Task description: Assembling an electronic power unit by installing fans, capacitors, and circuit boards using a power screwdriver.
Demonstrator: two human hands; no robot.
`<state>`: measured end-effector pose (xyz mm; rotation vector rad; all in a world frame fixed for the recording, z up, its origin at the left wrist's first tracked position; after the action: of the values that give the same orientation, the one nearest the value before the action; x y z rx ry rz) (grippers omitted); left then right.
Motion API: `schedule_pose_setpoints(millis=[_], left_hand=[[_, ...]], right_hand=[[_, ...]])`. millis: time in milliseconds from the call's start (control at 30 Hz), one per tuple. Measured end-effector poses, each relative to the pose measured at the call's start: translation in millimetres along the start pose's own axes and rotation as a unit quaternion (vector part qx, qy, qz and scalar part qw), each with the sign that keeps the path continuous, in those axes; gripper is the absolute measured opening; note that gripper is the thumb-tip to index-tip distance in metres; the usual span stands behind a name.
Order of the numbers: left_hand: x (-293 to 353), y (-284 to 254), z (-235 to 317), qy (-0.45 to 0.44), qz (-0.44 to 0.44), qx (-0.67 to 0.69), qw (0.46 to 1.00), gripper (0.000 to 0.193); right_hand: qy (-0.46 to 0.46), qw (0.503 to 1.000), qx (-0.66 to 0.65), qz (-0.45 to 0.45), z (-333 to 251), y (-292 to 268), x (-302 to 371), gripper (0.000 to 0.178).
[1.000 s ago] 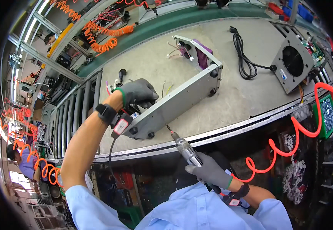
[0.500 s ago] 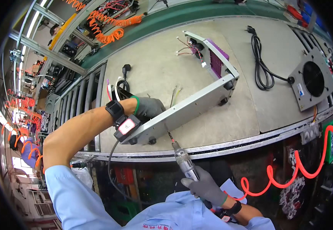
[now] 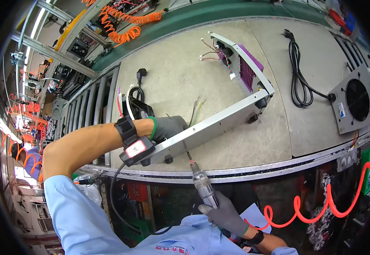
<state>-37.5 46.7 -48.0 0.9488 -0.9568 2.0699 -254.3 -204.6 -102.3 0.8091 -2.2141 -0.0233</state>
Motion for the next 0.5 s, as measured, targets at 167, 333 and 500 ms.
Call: schedule_pose_setpoints(millis=[167,333,500], left_hand=[[3,1,3,-0.013,0.034,-0.02,0.999,0.049],[10,0,10,-0.05,0.014,0.0,0.999,0.046],[13,2,12,-0.039,0.041,-0.025,0.998,0.046]], right_hand=[[-0.023,1.0,0.007,0.0,-2,2,1,0.047],[-0.004,0.999,-0.036,-0.016,-4,1,2,0.046],[-0.008,1.0,-0.016,-0.009,-1,2,0,0.044]])
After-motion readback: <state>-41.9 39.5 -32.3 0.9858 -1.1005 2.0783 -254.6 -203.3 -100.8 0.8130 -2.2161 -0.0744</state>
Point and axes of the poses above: each hand's wrist, its own x-axis away from the middle knuckle, its own y-axis out of the palm, z = x × y, the point moved 2 cm from there along -x, towards the middle knuckle, and after that the axes turned 8 degrees about x, right-handed, at the moved point
